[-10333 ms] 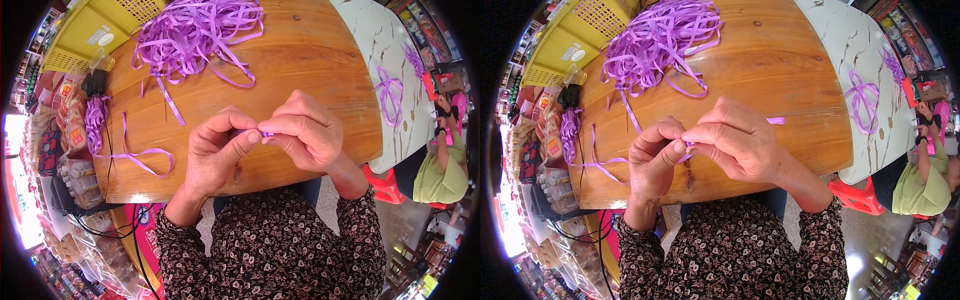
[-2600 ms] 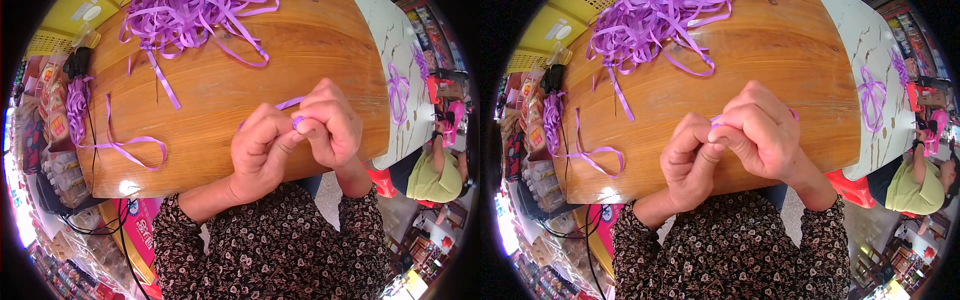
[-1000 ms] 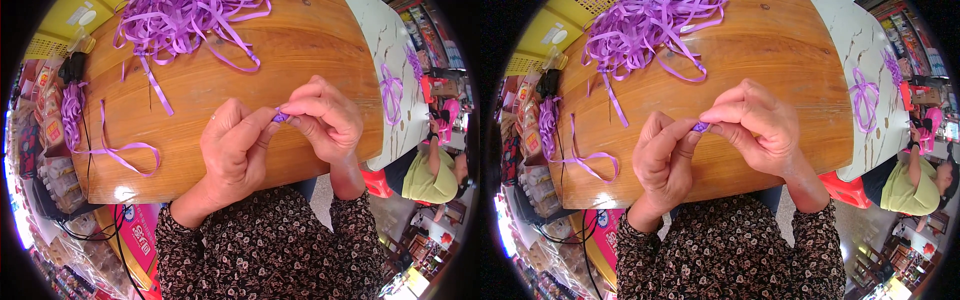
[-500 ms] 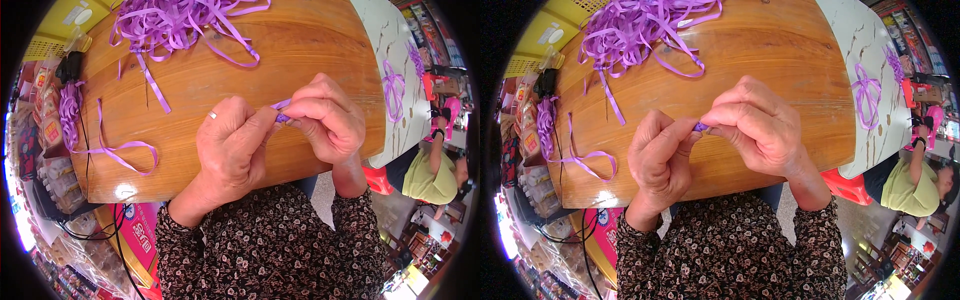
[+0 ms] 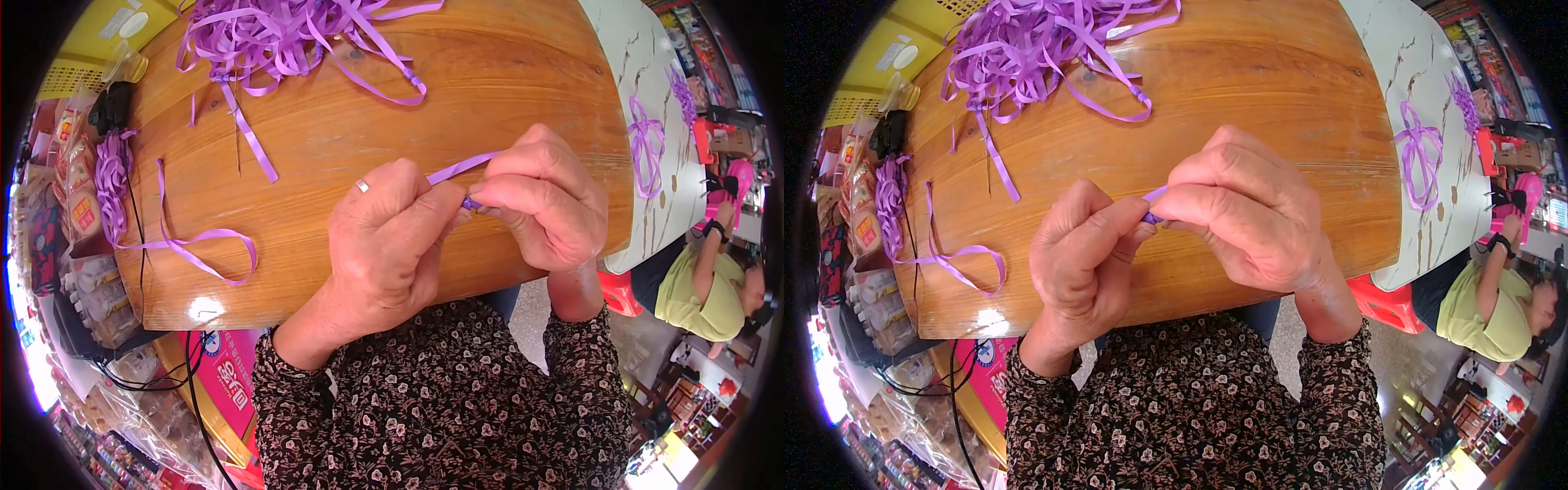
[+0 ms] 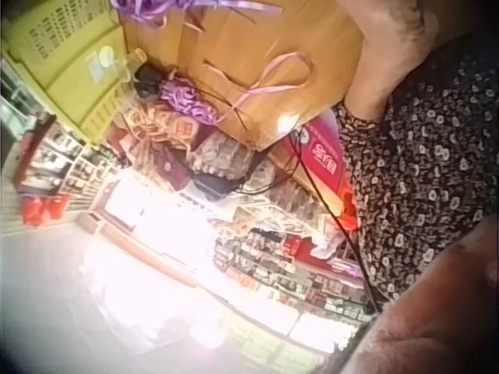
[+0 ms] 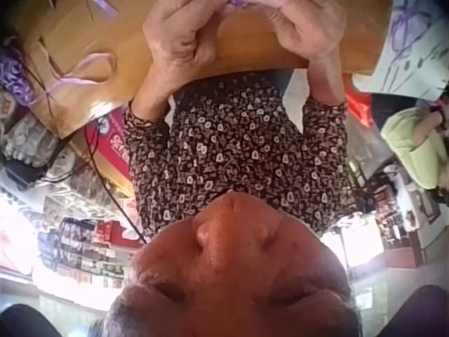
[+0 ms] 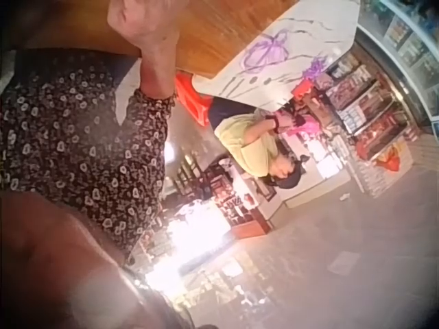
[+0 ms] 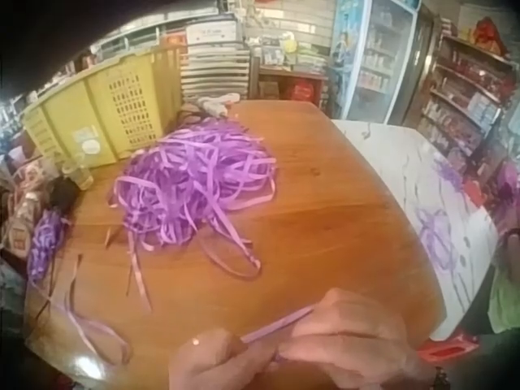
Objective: The recorder is tying small lengths of purple ribbon into bows or knots at a workbench.
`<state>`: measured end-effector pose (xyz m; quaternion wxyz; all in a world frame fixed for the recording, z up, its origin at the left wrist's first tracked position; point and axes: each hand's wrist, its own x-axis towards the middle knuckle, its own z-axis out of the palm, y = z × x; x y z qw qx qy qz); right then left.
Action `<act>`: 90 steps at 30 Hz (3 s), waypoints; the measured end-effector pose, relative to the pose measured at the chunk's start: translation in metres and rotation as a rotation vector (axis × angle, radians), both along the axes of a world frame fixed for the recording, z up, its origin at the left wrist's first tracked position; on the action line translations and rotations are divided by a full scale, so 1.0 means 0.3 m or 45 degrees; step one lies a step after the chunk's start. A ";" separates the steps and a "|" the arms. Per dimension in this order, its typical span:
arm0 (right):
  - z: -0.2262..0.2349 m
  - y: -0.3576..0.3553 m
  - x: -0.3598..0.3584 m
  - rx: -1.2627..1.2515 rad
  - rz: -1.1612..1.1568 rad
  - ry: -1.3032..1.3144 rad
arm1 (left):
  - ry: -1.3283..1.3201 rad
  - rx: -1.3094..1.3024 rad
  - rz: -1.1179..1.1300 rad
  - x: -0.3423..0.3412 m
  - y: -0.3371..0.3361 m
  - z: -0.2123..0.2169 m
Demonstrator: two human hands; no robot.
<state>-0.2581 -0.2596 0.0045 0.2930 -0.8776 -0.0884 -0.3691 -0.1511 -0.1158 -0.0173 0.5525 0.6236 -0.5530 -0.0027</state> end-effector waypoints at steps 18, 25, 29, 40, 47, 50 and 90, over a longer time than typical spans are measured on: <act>-0.002 -0.020 0.005 0.106 0.078 0.096 | 0.486 0.022 -0.194 0.001 -0.004 -0.008; -0.005 0.007 0.015 0.373 0.060 0.096 | 0.557 0.052 -0.101 -0.004 -0.002 -0.003; -0.015 0.006 0.012 0.420 0.057 0.049 | 0.479 0.003 -0.109 0.001 0.002 0.003; 0.000 -0.026 0.006 0.047 0.056 0.045 | 0.327 0.013 -0.052 0.007 -0.008 0.004; 0.027 -0.048 -0.003 -0.142 0.067 0.063 | 0.369 -0.002 -0.150 0.018 -0.008 0.007; 0.044 -0.031 0.003 -0.242 0.013 0.076 | 0.454 0.004 -0.179 0.015 -0.006 0.001; 0.050 -0.038 -0.033 0.350 0.116 0.420 | 0.317 -0.076 -0.125 0.010 -0.016 -0.019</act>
